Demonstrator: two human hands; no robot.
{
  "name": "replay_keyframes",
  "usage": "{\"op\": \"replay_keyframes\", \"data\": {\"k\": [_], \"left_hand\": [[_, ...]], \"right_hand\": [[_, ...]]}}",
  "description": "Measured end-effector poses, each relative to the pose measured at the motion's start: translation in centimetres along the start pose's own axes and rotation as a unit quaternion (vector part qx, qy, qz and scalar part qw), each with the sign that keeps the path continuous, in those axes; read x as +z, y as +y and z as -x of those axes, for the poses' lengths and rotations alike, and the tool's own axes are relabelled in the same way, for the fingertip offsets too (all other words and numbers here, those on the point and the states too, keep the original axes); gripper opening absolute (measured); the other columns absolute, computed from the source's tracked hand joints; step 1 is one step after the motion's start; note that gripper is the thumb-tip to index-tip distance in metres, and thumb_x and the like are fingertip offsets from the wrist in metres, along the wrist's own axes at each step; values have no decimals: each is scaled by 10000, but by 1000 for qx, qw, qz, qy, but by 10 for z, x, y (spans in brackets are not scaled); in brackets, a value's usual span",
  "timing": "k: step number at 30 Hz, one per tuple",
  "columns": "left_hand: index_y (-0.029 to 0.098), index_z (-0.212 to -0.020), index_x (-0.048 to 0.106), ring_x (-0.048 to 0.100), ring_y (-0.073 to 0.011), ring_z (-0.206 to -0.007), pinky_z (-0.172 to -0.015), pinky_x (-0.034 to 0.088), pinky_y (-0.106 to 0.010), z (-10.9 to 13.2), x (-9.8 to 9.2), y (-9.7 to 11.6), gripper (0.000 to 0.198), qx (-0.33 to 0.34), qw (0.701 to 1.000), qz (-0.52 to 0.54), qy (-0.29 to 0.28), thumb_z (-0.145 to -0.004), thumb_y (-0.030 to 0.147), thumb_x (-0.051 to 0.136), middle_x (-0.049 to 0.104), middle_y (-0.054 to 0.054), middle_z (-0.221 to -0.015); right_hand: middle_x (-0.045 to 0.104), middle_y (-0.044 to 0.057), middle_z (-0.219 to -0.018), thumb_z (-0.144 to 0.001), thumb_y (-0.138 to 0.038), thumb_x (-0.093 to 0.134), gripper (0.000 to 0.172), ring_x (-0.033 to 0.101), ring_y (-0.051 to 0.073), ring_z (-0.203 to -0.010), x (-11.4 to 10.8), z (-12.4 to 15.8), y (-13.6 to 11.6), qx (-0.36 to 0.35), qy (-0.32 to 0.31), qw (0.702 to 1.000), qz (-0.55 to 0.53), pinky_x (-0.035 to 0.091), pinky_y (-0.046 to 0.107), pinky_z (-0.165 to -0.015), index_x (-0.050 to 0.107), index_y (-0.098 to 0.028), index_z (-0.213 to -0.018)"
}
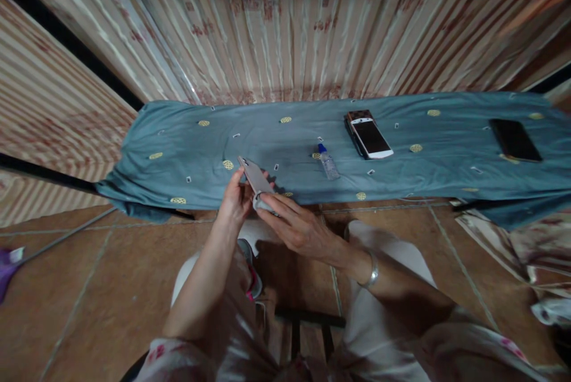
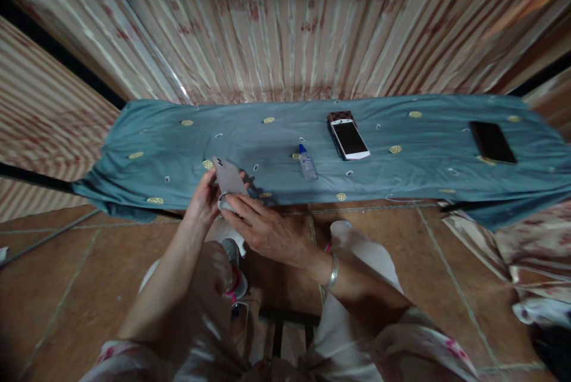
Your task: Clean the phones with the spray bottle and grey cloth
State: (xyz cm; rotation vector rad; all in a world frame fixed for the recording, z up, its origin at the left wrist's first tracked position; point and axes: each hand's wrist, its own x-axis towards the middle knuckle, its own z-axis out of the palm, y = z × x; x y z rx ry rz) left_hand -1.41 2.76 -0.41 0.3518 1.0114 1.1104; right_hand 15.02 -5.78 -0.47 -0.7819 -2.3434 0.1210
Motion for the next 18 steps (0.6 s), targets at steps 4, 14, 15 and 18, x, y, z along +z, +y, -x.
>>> {"op": "replay_keyframes", "data": {"k": [4,14,15,18], "left_hand": [[117,-1202,591,720,-222,-798,-812,588,-405,4,5,2,403,-11,1000,15,-9,-947,385,431,740,-116,-890],[154,-1341,508,718,-276,-944,-884,552,-500,6,-5,11,510,26,999,34,-21,-917,436,495,719,-161,-1104],[147,-1339,512,718,-280,-946,-883,552,-501,7,-5,11,517,20,999,29,-24,-914,441,497,718,-167,-1109],[121,-1318,538,720,-280,-952,-888,557,-486,11,0,8,502,8,999,18,-34,-932,432,461,722,-172,-1100]], "right_hand": [[509,185,-1443,-946,-31,365,477,324,255,-1461,-4,1,3,-13,9,1000,6,394,457,-1184,454,-92,-1411],[601,166,-1345,-958,-95,405,369,479,238,-1362,5,20,23,42,25,998,-25,475,435,-1120,603,-126,-1268],[613,152,-1331,-961,-109,402,368,507,232,-1336,4,21,26,64,32,997,-30,486,437,-1107,615,-148,-1259],[643,124,-1303,-970,-148,403,356,578,216,-1259,0,23,37,143,66,987,-44,497,434,-1082,648,-194,-1226]]}}
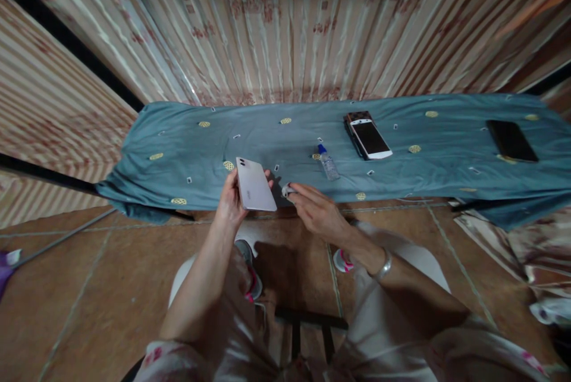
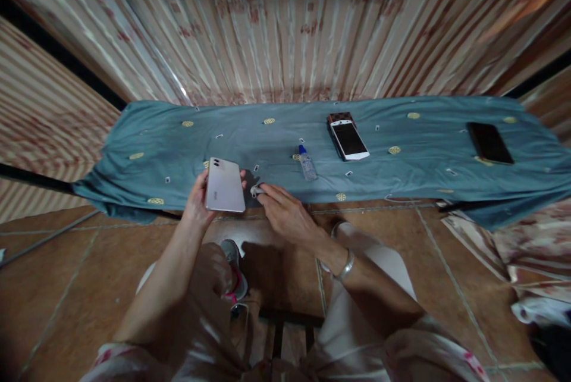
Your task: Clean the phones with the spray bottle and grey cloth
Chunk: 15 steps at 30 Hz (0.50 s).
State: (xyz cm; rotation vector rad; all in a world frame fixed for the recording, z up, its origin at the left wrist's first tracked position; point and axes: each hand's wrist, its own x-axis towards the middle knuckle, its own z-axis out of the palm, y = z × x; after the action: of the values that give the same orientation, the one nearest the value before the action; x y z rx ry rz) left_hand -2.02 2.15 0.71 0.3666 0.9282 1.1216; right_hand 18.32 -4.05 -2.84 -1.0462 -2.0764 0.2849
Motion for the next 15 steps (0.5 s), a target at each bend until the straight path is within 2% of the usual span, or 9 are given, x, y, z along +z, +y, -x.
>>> {"op": "replay_keyframes", "data": {"k": [4,8,11,15], "left_hand": [[107,-1286,574,712,-273,-1005,-912,559,-469,6,9,-10,477,-11,1000,0,-21,-962,406,395,734,-158,-1085],[122,-1283,599,701,-320,-1038,-875,576,-464,9,14,-27,495,-63,996,-22,-53,-918,442,503,740,-167,-1072],[166,-1262,622,724,-322,-958,-817,599,-440,11,18,-37,446,-74,996,-40,-33,-885,402,585,764,-122,-979],[151,-1205,658,740,-274,-824,-764,611,-387,15,27,-44,360,-89,994,-69,9,-900,321,569,771,-76,-871]], "right_hand": [[643,115,-1319,-974,-209,434,334,605,202,-1232,-7,-9,12,91,39,995,-33,481,400,-1081,666,-200,-1214],[650,91,-1317,-981,-266,434,349,571,199,-1275,-6,-21,22,130,45,989,-59,443,397,-1104,658,-223,-1246],[642,94,-1325,-983,-265,415,364,573,201,-1270,-1,-29,25,149,40,986,-66,449,396,-1095,650,-215,-1257],[613,94,-1364,-984,-227,387,390,549,201,-1291,7,-33,22,128,20,990,-59,429,413,-1111,620,-212,-1296]]}}
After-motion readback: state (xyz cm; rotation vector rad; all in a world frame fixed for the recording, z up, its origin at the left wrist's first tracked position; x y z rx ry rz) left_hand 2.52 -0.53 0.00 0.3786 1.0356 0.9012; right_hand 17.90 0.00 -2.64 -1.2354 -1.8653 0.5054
